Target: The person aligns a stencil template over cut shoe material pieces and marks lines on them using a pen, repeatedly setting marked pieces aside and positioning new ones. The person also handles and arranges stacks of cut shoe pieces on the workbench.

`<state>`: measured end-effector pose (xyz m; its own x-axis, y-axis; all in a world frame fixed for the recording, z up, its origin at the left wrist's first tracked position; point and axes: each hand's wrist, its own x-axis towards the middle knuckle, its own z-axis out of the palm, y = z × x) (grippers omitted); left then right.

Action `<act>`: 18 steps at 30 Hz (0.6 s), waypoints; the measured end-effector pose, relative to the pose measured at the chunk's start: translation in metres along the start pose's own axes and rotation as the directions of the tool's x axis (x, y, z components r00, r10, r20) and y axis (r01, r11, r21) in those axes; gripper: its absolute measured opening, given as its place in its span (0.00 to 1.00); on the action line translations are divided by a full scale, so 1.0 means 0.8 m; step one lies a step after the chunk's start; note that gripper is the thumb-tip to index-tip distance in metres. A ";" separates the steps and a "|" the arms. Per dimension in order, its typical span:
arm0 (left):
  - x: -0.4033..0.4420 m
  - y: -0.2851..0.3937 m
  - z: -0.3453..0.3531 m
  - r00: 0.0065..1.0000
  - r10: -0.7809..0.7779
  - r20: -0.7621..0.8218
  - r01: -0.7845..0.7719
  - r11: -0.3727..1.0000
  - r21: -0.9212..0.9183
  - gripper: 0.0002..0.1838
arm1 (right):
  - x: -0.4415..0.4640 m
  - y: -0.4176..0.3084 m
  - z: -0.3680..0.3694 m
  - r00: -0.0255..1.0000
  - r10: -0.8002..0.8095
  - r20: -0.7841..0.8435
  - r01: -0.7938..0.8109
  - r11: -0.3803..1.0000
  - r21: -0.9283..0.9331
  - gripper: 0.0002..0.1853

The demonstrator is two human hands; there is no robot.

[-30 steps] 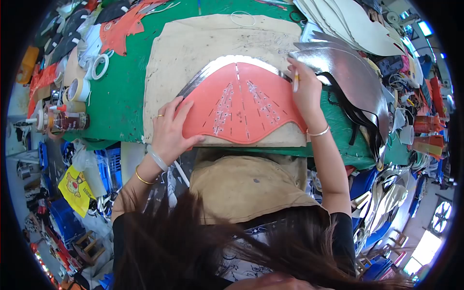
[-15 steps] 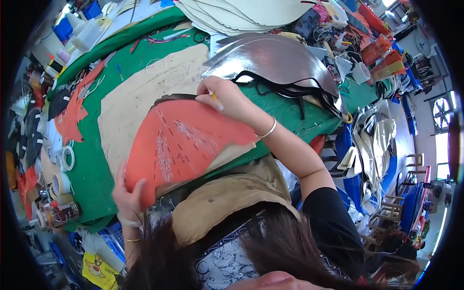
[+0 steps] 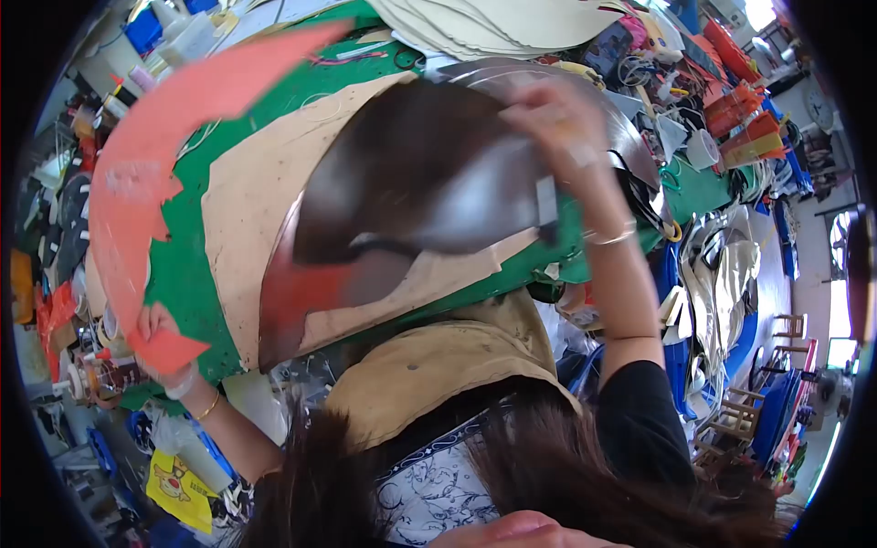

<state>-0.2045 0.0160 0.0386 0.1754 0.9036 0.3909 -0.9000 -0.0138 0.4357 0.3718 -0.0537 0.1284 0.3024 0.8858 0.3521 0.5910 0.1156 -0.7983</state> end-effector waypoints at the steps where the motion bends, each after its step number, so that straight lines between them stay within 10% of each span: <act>1: 0.009 -0.013 0.002 0.999 0.035 0.013 -0.035 0.999 -0.016 0.19 | 0.017 0.009 -0.035 0.999 0.009 -0.050 -0.016 0.992 -0.127 0.13; 5: 0.031 -0.069 0.061 0.993 -0.023 -0.118 0.018 0.999 -0.045 0.20 | 0.090 0.106 -0.184 0.968 -0.242 -0.064 0.171 0.827 -0.536 0.17; 8: 0.038 -0.114 0.077 0.984 -0.149 0.097 0.129 0.973 0.190 0.25 | 0.092 0.091 -0.187 0.969 -0.085 -0.232 0.014 0.956 -0.292 0.25; 11: 0.037 -0.154 0.104 0.893 -0.195 -0.407 0.385 0.800 0.461 0.25 | 0.063 0.073 -0.104 0.989 0.078 0.125 -0.115 0.939 0.324 0.26; 13: 0.031 -0.172 0.103 0.854 -0.313 -0.416 0.510 0.661 0.550 0.23 | 0.033 0.061 -0.037 0.873 0.079 0.481 -0.397 0.689 0.607 0.26; 18: -0.014 -0.183 0.085 0.850 -0.222 -0.478 0.504 0.078 0.860 0.18 | -0.010 0.053 0.058 0.684 0.138 0.717 -0.594 0.675 0.437 0.28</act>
<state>-0.0478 -0.0214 0.0252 0.1586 0.9756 -0.1517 0.3616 0.0856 0.9284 0.3597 -0.0353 0.0690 -0.2475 0.9437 -0.2196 -0.1074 -0.2520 -0.9617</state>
